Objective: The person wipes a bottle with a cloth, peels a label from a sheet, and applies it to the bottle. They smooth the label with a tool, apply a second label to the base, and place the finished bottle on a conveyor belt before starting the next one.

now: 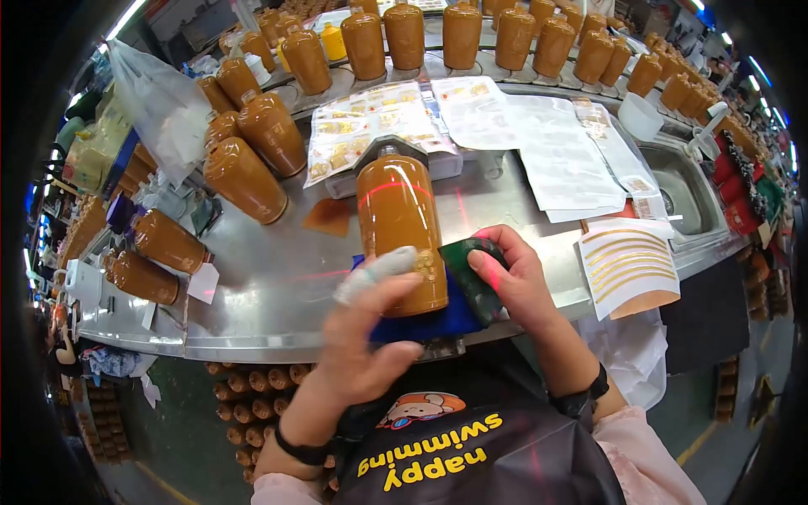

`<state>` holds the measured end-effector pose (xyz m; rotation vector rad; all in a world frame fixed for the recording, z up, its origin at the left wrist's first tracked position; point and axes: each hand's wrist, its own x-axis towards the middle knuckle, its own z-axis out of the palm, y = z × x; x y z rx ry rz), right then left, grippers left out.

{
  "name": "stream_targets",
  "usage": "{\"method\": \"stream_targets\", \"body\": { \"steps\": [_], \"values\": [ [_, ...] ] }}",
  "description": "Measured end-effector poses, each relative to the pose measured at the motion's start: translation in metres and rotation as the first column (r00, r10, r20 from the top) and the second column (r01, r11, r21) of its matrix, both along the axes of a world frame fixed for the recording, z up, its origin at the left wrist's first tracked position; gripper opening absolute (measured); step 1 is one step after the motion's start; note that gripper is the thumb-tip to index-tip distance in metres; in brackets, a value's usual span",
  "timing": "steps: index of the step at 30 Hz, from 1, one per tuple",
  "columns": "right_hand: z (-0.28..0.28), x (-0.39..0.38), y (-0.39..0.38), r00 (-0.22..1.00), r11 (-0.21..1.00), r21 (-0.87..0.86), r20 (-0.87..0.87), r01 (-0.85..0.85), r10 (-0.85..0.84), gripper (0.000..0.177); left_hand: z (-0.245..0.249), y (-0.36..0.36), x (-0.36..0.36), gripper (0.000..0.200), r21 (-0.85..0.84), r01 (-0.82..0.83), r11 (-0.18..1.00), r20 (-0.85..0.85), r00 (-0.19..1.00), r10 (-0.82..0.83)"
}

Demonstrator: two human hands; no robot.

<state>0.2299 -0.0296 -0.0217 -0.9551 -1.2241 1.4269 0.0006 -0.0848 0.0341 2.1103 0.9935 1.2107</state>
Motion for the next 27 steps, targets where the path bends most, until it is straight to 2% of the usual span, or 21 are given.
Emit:
{"method": "stream_targets", "body": {
  "steps": [1,2,3,5,6,7,9,11,12,17,27],
  "values": [
    [0.000,0.000,0.000,1.000,1.000,-0.014,-0.007,0.005,-0.005,0.020,0.009,-0.008,-0.002,0.058,-0.265,0.116,0.957,0.405,0.914,0.001],
    [0.000,0.000,-0.001,1.000,0.999,-0.030,-0.013,0.011,-0.011,0.020,0.029,-0.014,-0.008,0.057,-0.310,0.334,0.890,0.651,0.757,-0.058],
    [-0.001,0.000,0.000,0.999,0.999,-0.037,-0.040,0.003,-0.005,0.019,0.040,-0.016,-0.017,0.059,-0.182,0.578,0.796,0.849,0.500,-0.169],
    [-0.004,-0.002,0.001,0.996,0.998,-0.054,-0.090,-0.014,0.009,0.019,0.081,-0.034,-0.025,0.027,0.061,0.728,0.683,0.930,0.207,-0.304],
    [-0.007,-0.004,0.001,0.995,0.998,-0.061,-0.104,-0.008,0.001,0.019,0.102,-0.044,-0.029,0.030,0.184,0.781,0.597,0.934,0.050,-0.353],
    [-0.009,-0.005,0.002,0.993,0.997,-0.072,-0.116,-0.004,-0.004,0.018,0.115,-0.038,-0.023,0.028,0.332,0.843,0.423,0.866,-0.094,-0.492],
    [-0.011,-0.007,0.001,0.992,0.995,-0.098,-0.124,-0.007,-0.005,0.017,0.105,-0.053,-0.064,0.020,0.377,0.902,0.211,0.804,-0.205,-0.559],
    [-0.013,-0.007,0.001,0.991,0.995,-0.100,-0.131,0.002,-0.015,0.016,0.137,-0.030,-0.034,0.024,0.179,0.979,0.101,0.850,-0.102,-0.518],
    [-0.015,-0.007,0.001,0.991,0.995,-0.099,-0.135,0.009,-0.022,0.015,0.140,-0.026,-0.026,0.023,0.142,0.983,0.115,0.843,-0.060,-0.534],
    [-0.022,-0.008,0.000,0.986,0.993,-0.112,-0.160,0.020,-0.038,0.014,0.125,-0.035,-0.016,0.019,0.155,0.951,0.266,0.811,0.031,-0.584],
    [-0.027,-0.009,0.002,0.987,0.994,-0.101,-0.153,0.028,-0.044,0.016,0.112,-0.035,-0.010,0.013,0.181,0.921,0.345,0.793,0.071,-0.605]
  ]
}}
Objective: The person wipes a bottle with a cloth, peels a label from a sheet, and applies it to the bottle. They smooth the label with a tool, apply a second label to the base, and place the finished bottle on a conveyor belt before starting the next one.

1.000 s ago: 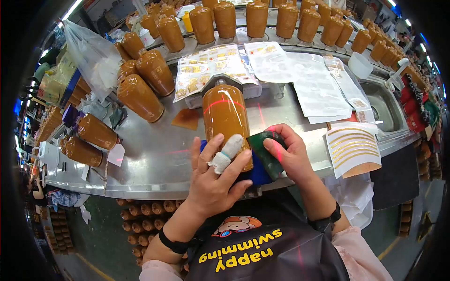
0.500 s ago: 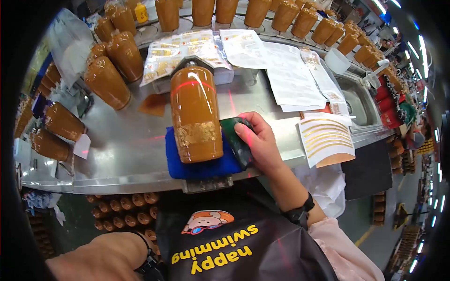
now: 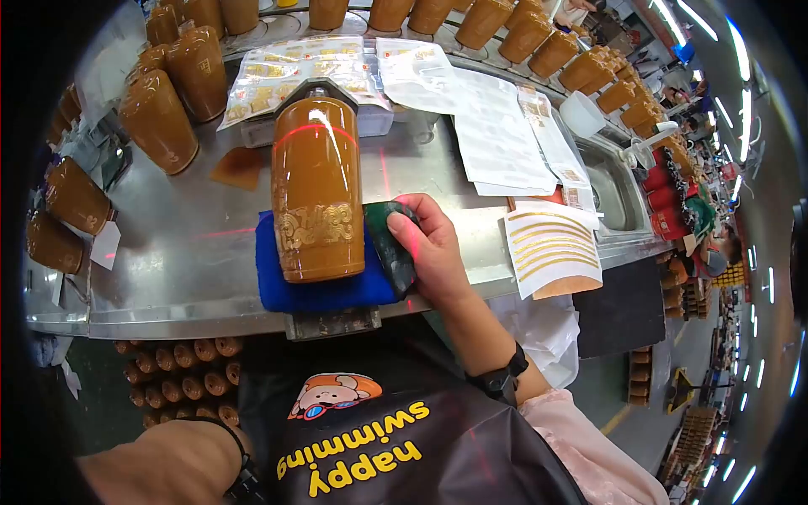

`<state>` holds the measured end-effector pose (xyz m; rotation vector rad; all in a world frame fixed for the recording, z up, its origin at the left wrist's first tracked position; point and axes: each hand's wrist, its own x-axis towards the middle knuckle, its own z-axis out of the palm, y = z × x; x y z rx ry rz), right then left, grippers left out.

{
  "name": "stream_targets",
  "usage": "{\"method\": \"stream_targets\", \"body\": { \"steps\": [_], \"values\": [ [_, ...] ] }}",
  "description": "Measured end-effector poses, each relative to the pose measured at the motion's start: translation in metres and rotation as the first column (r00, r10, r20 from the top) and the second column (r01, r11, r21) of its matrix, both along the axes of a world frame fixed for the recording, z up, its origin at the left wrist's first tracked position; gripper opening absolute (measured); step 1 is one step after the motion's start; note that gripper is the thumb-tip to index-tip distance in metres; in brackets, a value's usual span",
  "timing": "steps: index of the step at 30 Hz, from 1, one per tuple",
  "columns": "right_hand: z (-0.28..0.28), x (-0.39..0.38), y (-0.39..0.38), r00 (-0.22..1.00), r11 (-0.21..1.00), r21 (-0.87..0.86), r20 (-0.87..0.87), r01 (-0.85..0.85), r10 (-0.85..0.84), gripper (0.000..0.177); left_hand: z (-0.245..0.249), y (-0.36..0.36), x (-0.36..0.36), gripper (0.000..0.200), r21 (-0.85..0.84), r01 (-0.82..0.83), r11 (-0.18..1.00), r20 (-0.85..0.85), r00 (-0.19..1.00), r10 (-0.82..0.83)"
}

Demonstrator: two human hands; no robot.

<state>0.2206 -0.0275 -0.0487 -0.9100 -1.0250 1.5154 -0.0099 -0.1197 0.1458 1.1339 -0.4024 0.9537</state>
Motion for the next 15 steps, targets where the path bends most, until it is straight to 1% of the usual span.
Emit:
{"method": "stream_targets", "body": {
  "steps": [5,8,15],
  "values": [
    [0.0036,-0.0004,-0.0015,1.000,1.000,-0.019,-0.004,0.001,-0.001,0.015,-0.0032,-0.0008,0.0002,0.010,0.005,-0.029,1.000,0.000,1.000,0.029],
    [0.0018,0.0005,-0.0004,1.000,1.000,0.010,0.001,-0.005,0.005,0.015,-0.0040,-0.0030,0.0021,0.009,0.020,-0.058,0.998,-0.012,0.998,0.059],
    [-0.0008,0.0037,0.0009,0.999,0.999,0.020,0.030,-0.033,0.033,0.016,-0.0041,-0.0039,0.0037,0.008,0.031,-0.089,0.996,-0.019,0.996,0.089]
  ]
}}
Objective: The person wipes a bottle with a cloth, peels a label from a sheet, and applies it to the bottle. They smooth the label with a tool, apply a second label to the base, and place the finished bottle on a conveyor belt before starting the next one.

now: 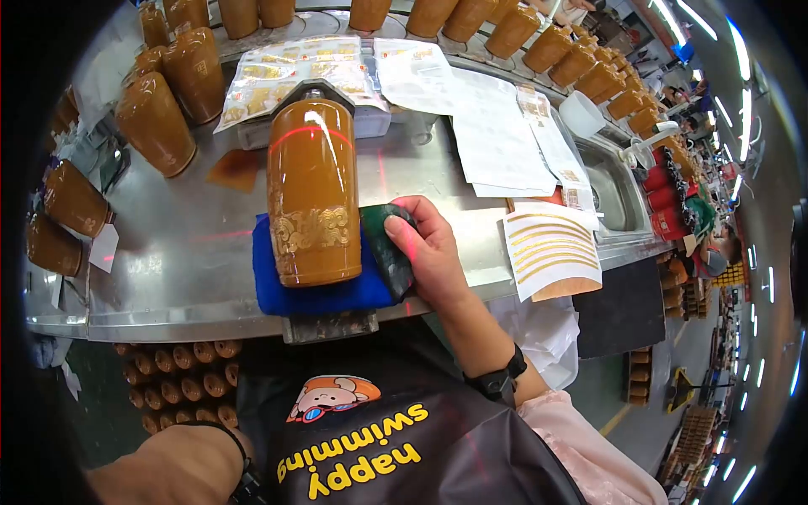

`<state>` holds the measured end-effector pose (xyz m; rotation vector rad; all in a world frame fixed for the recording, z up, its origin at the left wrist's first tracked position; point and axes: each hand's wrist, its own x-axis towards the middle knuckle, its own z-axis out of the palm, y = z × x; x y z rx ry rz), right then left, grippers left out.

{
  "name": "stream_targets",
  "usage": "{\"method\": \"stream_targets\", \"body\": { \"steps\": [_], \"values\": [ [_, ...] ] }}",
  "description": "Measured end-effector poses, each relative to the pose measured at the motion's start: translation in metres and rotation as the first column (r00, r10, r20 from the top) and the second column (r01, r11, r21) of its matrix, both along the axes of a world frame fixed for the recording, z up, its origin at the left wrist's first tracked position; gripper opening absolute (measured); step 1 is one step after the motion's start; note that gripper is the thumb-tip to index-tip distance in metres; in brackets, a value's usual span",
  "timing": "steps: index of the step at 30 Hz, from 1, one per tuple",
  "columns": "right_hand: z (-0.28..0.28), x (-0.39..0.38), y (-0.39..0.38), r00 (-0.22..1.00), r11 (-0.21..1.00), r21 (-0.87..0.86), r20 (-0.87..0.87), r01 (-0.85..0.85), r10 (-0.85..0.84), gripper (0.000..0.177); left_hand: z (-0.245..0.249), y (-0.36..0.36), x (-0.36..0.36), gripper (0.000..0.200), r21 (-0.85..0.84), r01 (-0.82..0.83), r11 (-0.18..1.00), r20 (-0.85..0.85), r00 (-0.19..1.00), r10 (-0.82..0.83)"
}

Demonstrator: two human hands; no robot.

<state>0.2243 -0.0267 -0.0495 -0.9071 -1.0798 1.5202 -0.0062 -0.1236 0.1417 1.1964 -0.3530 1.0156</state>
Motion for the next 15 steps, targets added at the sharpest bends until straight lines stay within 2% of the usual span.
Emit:
{"method": "stream_targets", "body": {
  "steps": [15],
  "values": [
    [0.0038,-0.0027,-0.0028,1.000,1.000,-0.013,-0.029,0.011,-0.011,0.014,-0.0013,-0.0027,0.0009,0.015,0.038,-0.059,0.998,-0.028,0.998,0.060]
  ]
}}
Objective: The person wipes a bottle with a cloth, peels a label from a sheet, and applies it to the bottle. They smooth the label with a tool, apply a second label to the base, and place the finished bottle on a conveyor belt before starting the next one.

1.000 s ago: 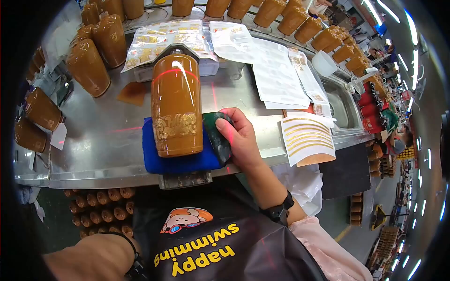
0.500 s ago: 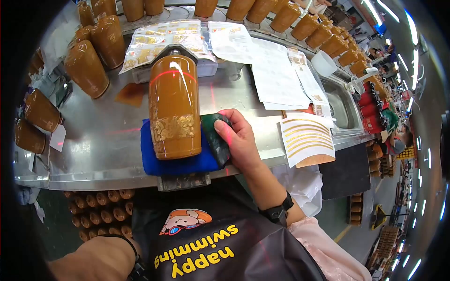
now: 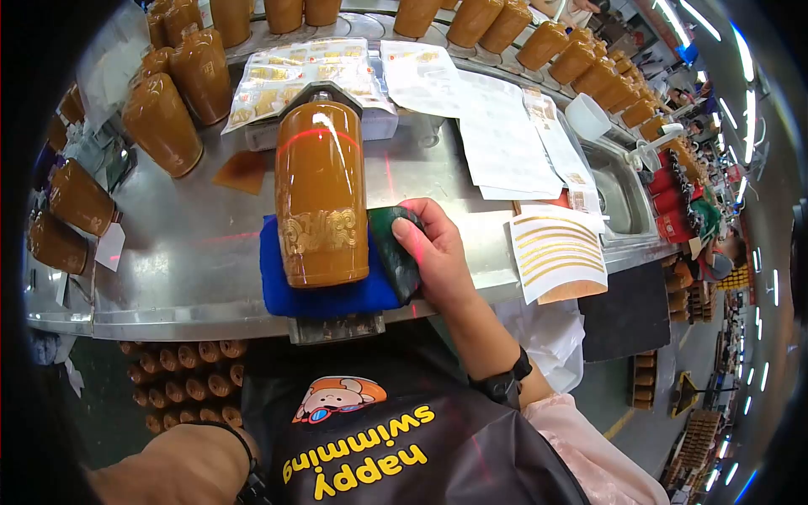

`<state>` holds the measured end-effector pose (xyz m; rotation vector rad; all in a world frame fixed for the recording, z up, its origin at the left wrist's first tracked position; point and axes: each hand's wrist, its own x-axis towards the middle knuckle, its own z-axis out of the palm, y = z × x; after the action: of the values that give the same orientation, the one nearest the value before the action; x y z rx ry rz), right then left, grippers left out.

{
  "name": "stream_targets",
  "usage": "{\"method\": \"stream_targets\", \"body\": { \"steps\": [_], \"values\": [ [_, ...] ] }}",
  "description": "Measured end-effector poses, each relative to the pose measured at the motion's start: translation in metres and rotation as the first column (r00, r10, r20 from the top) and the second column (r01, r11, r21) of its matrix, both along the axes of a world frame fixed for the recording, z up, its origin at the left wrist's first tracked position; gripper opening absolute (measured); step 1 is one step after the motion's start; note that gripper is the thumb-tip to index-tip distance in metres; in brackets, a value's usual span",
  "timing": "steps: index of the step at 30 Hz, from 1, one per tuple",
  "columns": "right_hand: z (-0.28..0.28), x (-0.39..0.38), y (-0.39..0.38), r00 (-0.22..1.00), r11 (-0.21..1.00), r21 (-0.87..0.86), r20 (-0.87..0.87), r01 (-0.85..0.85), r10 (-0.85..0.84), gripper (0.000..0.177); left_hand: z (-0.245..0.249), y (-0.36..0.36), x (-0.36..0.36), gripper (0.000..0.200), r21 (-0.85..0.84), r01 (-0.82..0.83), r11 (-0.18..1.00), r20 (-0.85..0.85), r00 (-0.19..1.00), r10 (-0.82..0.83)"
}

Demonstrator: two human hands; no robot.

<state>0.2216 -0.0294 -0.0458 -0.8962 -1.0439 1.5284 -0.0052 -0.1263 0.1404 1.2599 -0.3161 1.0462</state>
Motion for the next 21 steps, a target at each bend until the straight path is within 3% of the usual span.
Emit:
{"method": "stream_targets", "body": {
  "steps": [21],
  "values": [
    [-0.0009,0.0012,0.0016,1.000,1.000,0.005,0.002,-0.015,0.015,0.014,-0.0032,0.0051,0.0032,0.030,0.044,-0.028,0.999,0.003,1.000,0.028]
  ]
}}
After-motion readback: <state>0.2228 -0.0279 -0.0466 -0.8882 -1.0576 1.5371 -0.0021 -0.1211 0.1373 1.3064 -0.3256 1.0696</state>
